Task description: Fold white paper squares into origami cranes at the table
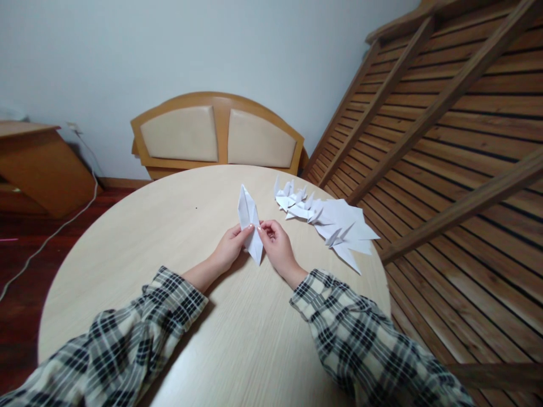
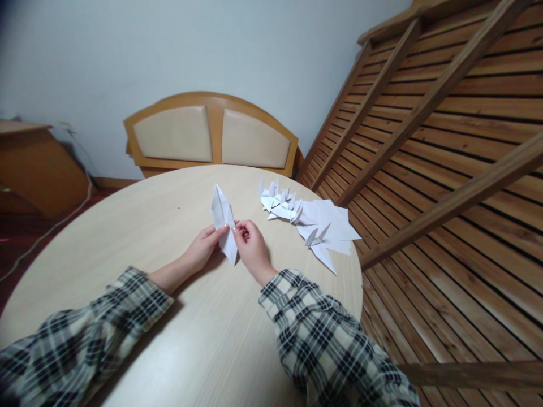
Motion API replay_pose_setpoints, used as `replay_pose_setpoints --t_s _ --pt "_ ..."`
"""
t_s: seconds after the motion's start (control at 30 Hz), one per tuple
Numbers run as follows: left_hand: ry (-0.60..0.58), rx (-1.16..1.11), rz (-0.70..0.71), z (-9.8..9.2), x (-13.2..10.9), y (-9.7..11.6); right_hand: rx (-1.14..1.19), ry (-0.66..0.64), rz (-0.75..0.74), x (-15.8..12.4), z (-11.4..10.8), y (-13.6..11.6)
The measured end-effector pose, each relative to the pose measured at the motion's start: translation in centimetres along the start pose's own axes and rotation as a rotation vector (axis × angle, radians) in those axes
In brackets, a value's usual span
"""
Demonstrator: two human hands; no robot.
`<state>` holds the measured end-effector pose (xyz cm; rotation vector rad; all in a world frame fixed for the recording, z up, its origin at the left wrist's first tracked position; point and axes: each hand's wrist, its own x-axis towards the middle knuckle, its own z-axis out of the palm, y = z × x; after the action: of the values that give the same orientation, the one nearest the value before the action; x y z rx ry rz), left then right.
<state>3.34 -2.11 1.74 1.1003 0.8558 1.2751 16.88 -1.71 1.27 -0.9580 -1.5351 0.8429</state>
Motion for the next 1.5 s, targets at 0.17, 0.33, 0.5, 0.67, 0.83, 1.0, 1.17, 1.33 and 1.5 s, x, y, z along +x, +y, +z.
replay_pose_setpoints --t_s 0.17,0.33,0.5,0.67,0.83,1.0,1.17,1.33,1.5 --pt "-0.017 -0.09 -0.007 0.0 0.1 -0.1 -0.106 0.05 -0.054 -0.4 -0.1 -0.7" --pt "-0.018 -0.094 -0.016 0.2 0.0 -0.1 -0.152 0.058 -0.065 -0.5 -0.1 -0.5" --pt "-0.032 -0.105 -0.025 0.3 0.0 0.0 -0.152 0.065 -0.063 -0.5 -0.2 -0.6" --pt "-0.027 -0.129 -0.033 0.4 0.0 0.0 -0.088 0.056 -0.043 -0.4 -0.2 -0.8" --pt "0.001 -0.109 -0.02 0.5 -0.1 -0.1 -0.043 0.022 -0.011 -0.4 -0.1 -0.9" --pt "0.003 -0.053 -0.009 0.4 -0.1 -0.4 -0.013 0.004 0.0 -0.6 0.0 -1.2" --pt "-0.021 0.037 0.011 0.4 -0.2 -0.3 -0.05 -0.023 0.028 -0.7 0.0 -1.1" --pt "-0.031 0.184 0.056 0.7 -0.5 0.4 -0.177 -0.002 0.003 -0.8 0.0 -0.9" --pt "-0.072 0.226 0.112 0.7 -0.5 0.4 -0.25 0.044 -0.05 -0.9 0.1 -0.9"
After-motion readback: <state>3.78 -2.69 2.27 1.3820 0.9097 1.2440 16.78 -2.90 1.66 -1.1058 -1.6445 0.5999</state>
